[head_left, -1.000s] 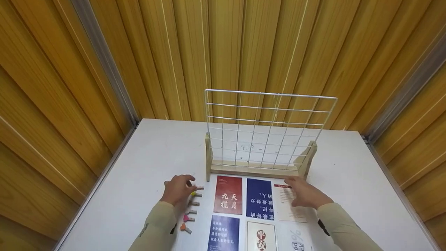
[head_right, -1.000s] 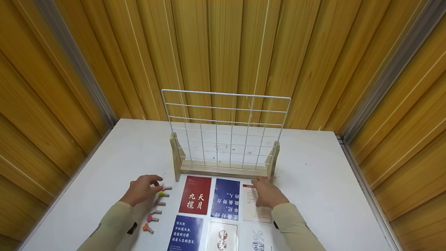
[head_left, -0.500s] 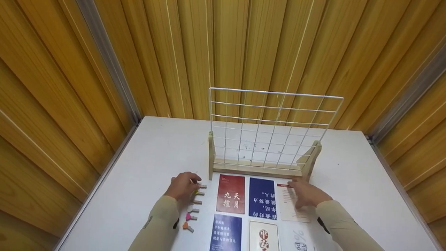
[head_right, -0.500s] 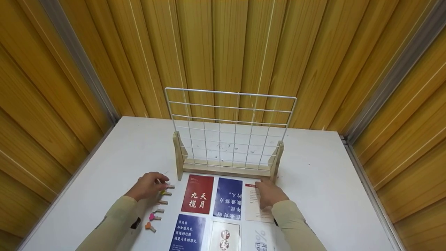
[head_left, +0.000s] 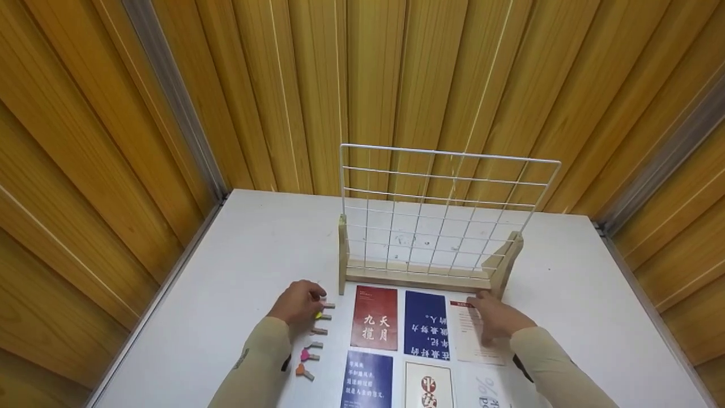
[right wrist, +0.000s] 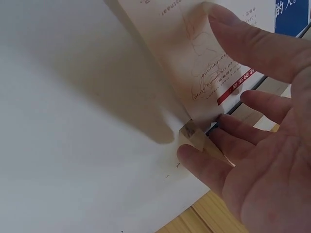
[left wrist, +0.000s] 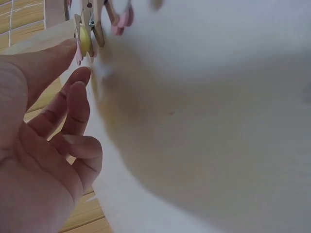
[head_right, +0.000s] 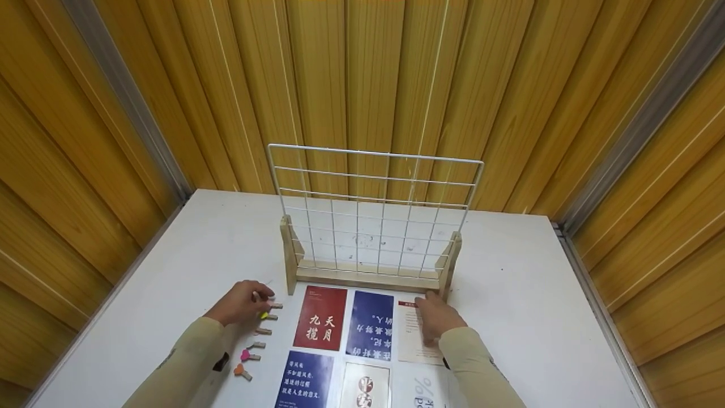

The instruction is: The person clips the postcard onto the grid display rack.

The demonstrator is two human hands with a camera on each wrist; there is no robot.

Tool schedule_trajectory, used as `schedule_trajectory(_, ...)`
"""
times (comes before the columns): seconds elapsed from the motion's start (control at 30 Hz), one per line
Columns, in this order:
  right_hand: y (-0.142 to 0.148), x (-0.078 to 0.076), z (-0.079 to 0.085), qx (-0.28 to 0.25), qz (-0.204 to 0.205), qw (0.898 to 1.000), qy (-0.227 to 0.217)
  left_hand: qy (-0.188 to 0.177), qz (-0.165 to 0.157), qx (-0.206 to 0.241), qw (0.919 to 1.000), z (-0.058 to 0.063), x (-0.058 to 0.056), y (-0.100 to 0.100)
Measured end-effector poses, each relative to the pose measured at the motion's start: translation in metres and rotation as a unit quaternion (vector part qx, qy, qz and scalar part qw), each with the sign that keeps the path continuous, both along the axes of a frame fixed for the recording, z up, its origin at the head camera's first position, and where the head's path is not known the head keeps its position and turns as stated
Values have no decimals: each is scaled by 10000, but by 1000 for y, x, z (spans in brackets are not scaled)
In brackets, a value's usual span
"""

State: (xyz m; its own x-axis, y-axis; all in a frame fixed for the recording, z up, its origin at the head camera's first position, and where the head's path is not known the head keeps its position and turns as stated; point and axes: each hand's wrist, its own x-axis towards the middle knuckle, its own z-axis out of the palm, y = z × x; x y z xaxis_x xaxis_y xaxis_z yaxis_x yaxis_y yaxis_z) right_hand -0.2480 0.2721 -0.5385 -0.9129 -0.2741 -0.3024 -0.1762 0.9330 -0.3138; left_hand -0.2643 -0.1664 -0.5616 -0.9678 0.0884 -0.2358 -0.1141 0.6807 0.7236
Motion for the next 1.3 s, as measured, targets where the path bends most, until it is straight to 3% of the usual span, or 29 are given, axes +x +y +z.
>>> schedule_trajectory(0.43, 0, -3, 2, 6, -159, 9999, -22, 271, -141, -322, 9990, -4, 0, -4)
schedule_trajectory(0.6, 0, -6, 2, 41, 6, 10000, 89, 356, -265, -382, 9983, -7, -1, -4)
schedule_trajectory(0.87, -1, -9, 1, 317, 124, 9992, 195, 273, -164, -269, 9991, -8, -1, -4)
schedule_trajectory(1.17, 1, -8, 0, 10, -112, 9999, -34, 423, -186, -228, 9987, -11, -2, -4)
schedule_trajectory(1.3, 1, -9, 0, -15, -137, 9999, 3, 323, -114, -156, 9993, -12, -5, -6)
